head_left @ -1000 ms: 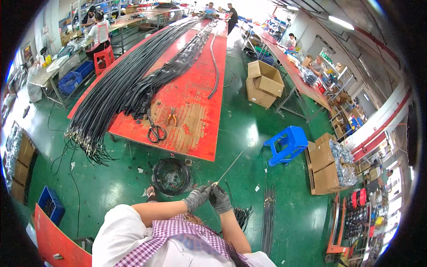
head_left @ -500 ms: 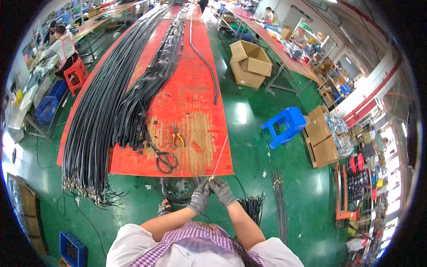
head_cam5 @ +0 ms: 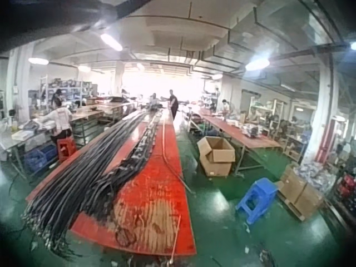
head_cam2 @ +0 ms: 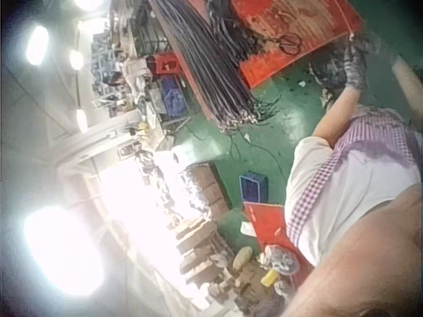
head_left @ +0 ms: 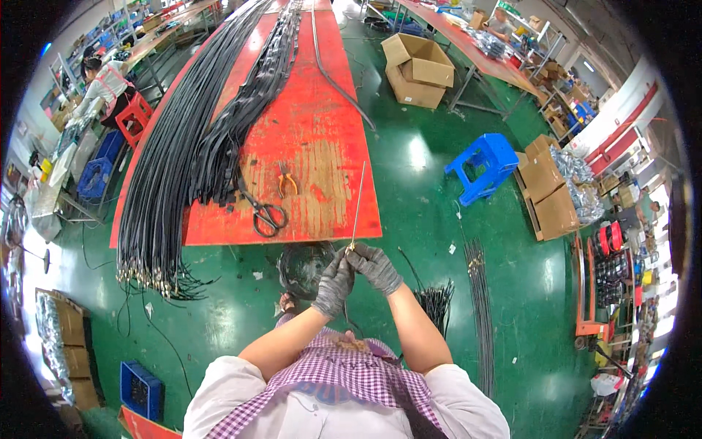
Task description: The person strips the outer insulation from black electrical wires using pliers and a knife on a red workbench. They repeatedly cut the insulation, peel it off, and place the stripped wires into a pile on the floor. The process is repeated for multiple wires throughout the clip.
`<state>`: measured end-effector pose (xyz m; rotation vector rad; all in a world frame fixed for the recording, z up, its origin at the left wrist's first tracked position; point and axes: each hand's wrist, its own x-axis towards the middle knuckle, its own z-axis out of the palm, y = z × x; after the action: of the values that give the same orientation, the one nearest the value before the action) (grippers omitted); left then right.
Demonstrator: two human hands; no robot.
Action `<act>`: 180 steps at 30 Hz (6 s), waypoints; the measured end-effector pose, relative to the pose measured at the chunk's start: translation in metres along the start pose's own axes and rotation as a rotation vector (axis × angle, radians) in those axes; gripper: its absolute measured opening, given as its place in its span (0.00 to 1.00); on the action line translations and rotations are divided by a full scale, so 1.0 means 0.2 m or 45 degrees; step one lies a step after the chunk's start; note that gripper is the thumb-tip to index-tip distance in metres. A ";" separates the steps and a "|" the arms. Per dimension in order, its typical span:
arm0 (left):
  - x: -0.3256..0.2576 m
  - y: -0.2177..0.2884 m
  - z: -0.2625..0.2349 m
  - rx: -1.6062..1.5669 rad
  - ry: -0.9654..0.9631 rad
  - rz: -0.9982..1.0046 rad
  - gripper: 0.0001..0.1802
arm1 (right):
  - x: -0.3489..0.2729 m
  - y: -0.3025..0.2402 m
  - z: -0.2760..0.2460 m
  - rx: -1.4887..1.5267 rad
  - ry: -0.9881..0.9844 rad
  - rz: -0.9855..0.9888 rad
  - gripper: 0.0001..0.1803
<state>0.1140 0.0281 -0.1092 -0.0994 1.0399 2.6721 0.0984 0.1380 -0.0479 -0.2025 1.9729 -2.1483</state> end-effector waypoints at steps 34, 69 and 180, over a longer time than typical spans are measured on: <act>0.36 -0.07 -0.69 0.028 0.554 -0.529 0.15 | 0.53 0.62 0.21 -0.010 0.206 0.625 0.14; 0.66 0.13 -1.04 0.494 0.749 -0.455 0.10 | 1.51 1.00 -0.32 -0.231 0.711 0.757 0.14; 0.80 0.18 -0.50 0.896 -0.149 -0.966 0.16 | 0.83 0.60 -0.36 -0.241 -0.441 0.509 0.14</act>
<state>-0.0538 -0.0276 -0.1862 -0.1528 1.4653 1.5406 -0.0725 0.1557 -0.1819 -0.1779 1.8275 -1.5646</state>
